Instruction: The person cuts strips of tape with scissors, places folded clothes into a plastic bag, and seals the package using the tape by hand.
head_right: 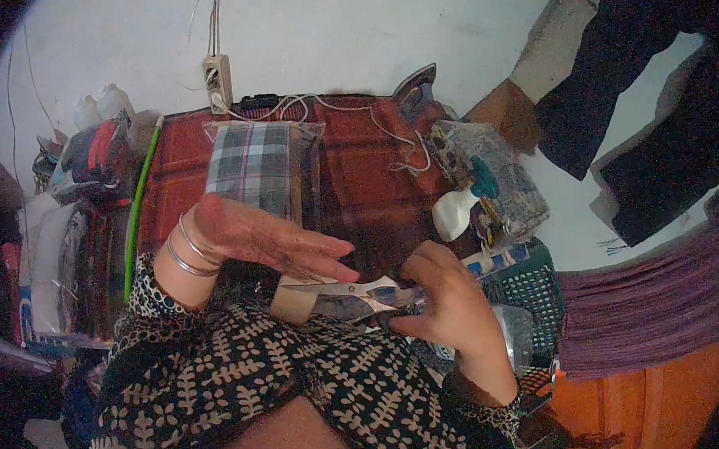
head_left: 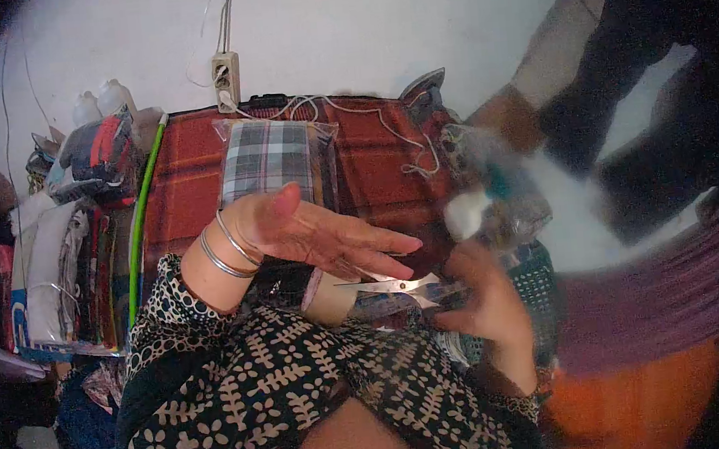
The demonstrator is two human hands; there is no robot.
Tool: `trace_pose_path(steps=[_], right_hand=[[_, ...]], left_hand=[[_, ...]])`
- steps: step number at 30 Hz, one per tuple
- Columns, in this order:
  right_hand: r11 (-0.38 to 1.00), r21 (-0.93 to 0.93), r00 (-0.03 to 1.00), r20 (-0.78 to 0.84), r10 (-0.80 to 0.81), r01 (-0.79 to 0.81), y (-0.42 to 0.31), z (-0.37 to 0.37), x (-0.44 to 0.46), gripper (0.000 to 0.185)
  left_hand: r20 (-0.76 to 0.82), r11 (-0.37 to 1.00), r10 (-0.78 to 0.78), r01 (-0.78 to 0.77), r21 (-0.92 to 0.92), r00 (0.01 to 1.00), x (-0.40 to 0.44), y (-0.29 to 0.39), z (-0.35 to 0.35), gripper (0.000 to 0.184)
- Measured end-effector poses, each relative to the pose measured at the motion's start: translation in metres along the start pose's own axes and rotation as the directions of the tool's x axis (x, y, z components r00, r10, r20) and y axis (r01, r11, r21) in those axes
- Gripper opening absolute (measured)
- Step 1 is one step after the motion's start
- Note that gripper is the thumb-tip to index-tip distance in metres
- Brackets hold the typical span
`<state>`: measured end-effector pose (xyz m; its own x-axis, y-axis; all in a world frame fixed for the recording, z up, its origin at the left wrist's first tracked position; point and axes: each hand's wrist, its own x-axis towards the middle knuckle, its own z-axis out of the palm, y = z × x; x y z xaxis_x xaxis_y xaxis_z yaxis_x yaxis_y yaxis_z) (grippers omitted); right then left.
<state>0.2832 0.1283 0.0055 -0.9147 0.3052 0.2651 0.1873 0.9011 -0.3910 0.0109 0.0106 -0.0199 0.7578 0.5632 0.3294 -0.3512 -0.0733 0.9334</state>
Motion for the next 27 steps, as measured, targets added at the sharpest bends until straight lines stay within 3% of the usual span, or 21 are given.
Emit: trace_pose_path(steps=[3, 5, 9, 14, 21, 27], right_hand=[[0.999, 0.023, 0.998, -0.047, -0.038, 0.039, 0.000, 0.000, 0.002, 0.044], [0.995, 0.102, 1.000, 0.024, -0.007, 0.005, 0.008, 0.000, 0.001, 0.043], [0.997, 0.079, 1.000, 0.024, -0.006, 0.004, 0.009, 0.001, 0.001, 0.042], [0.996, 0.074, 0.998, 0.006, -0.058, 0.057, -0.002, -0.002, 0.006, 0.041], [0.994, 0.072, 0.995, 0.053, -0.088, 0.084, 0.005, -0.002, 0.006, 0.039], [0.998, 0.059, 0.999, 0.013, 0.030, -0.031, 0.002, 0.001, -0.001, 0.043]], left_hand=[[-0.031, 0.999, -0.019, 0.018, -0.026, 0.999, -0.002, 0.001, 0.002, 0.136], [-0.028, 1.000, -0.015, 0.015, -0.008, 0.999, -0.001, 0.001, 0.003, 0.139], [-0.027, 1.000, -0.025, 0.025, -0.004, 0.999, 0.000, 0.004, 0.005, 0.141], [0.029, 0.996, 0.085, -0.084, -0.041, 0.996, 0.004, -0.003, 0.002, 0.133], [0.040, 0.999, 0.042, -0.042, -0.009, 0.998, 0.008, 0.003, 0.005, 0.129], [0.042, 0.997, 0.074, -0.073, -0.023, 0.996, 0.011, 0.000, 0.003, 0.129]])
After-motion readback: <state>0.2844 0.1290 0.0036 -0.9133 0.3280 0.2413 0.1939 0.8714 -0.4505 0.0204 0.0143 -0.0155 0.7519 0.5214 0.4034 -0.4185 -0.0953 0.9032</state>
